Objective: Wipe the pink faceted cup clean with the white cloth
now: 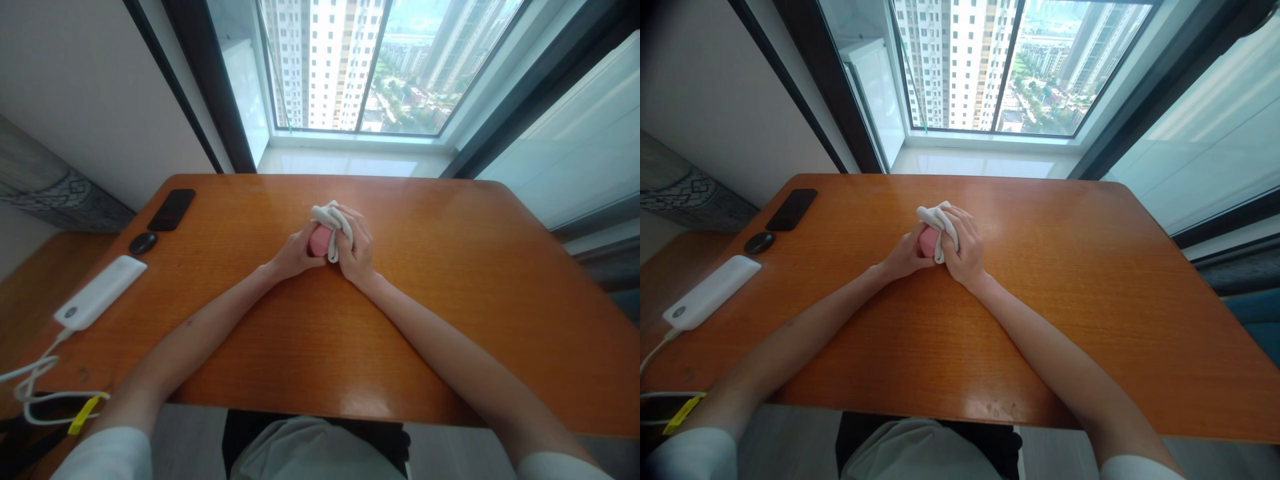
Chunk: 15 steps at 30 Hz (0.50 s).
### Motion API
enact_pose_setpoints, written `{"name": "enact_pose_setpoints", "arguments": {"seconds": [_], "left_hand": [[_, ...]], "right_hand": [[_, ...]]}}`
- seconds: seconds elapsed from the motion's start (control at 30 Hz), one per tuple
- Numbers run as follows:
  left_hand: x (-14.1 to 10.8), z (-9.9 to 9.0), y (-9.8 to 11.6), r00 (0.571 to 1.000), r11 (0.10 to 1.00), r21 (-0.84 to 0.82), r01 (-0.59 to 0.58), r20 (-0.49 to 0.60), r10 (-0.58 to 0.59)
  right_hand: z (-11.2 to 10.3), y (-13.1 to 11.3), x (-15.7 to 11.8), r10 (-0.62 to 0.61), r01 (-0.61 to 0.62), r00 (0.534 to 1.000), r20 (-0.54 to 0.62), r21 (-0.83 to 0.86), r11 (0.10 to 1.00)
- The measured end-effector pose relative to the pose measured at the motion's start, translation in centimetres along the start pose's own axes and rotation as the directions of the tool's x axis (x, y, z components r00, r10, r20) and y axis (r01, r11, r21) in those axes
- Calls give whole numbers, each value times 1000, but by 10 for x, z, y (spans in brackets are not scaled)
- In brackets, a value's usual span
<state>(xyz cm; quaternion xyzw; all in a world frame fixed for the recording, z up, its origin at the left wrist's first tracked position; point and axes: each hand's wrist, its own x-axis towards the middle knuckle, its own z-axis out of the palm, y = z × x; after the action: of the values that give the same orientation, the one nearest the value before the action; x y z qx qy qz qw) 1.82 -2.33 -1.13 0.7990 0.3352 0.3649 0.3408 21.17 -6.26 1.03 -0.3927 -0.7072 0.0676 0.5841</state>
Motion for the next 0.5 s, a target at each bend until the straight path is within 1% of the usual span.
{"name": "enact_pose_setpoints", "arguments": {"seconds": [0.07, 0.13, 0.23, 0.33, 0.4, 0.43, 0.5], "left_hand": [[0, 0, -1, 1000, 1000, 20, -14, -10, 14], [0, 0, -2, 999, 999, 38, -26, -19, 27], [0, 0, 0, 999, 998, 57, -36, -18, 38], [0, -1, 3, 999, 997, 73, -26, -21, 28], [1, -1, 5, 999, 997, 78, -21, -31, 23], [1, -1, 6, 999, 997, 75, -21, -35, 24], [1, -2, 5, 999, 998, 62, -27, -37, 30]], "right_hand": [[0, 3, 0, 83, -83, 997, -6, 52, 995], [1, 7, 0, 203, -201, 979, -2, 129, 971], [3, 17, 0, 389, -379, 921, 17, 271, 885], [5, 31, 0, 532, -503, 846, 33, 379, 777], [6, 39, 0, 593, -554, 804, 40, 412, 724], [7, 43, 1, 610, -568, 791, 42, 420, 708], [6, 48, 2, 615, -577, 786, 57, 422, 699]]}}
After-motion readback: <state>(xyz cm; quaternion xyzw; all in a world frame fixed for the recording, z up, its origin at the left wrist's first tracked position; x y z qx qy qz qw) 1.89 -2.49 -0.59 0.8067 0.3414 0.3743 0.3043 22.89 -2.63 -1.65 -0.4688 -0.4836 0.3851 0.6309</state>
